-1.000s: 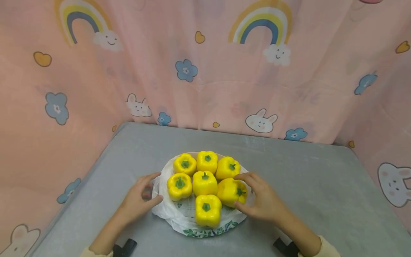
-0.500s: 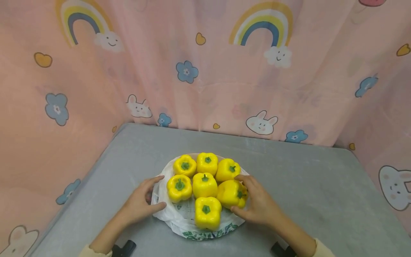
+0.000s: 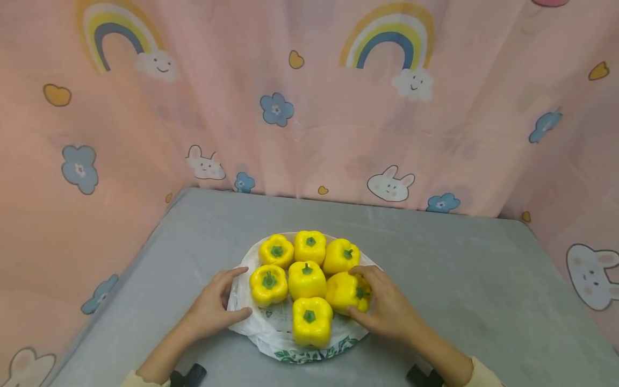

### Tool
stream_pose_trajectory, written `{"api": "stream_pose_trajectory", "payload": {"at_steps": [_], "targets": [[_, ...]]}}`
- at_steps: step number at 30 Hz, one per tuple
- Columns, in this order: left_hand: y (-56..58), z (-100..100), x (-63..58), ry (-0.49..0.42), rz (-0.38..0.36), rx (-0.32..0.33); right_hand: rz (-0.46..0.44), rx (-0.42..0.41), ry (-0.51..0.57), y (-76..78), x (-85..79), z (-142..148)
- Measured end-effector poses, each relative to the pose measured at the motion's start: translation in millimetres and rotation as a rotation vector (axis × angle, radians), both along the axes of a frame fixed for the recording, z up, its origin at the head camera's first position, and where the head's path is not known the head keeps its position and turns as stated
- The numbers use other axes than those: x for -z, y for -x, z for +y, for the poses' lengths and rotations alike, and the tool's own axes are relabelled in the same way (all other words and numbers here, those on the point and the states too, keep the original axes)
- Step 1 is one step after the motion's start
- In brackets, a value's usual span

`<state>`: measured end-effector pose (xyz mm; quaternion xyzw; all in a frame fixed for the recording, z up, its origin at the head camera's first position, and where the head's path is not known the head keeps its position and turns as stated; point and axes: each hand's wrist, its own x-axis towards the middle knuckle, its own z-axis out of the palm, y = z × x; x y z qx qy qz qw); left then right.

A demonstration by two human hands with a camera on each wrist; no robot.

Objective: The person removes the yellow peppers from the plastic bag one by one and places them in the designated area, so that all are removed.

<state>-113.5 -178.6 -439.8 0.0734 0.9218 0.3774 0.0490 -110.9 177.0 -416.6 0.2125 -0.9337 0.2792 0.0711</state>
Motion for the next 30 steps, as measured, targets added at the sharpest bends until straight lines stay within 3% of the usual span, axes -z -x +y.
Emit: {"api": "stream_pose_trajectory", "payload": {"at_steps": [8,16,21,30], "targets": [[0.1,2,-0.6,0.001,-0.014,-0.016,0.045,-0.017,0.035,1.5,-6.8,2],[-1.2,2,2.5,-0.102,-0.061,-0.016,0.077,-0.011,0.061,6.8,-22.3,11],[-1.7,2,2.5,-0.101,-0.056,-0.022,0.133,-0.001,0.088,10.5,-30.8,20],[-0.3,3,2.4,-0.092,-0.044,-0.025,0.25,0.063,0.118,29.9,-43.3,47]]}}
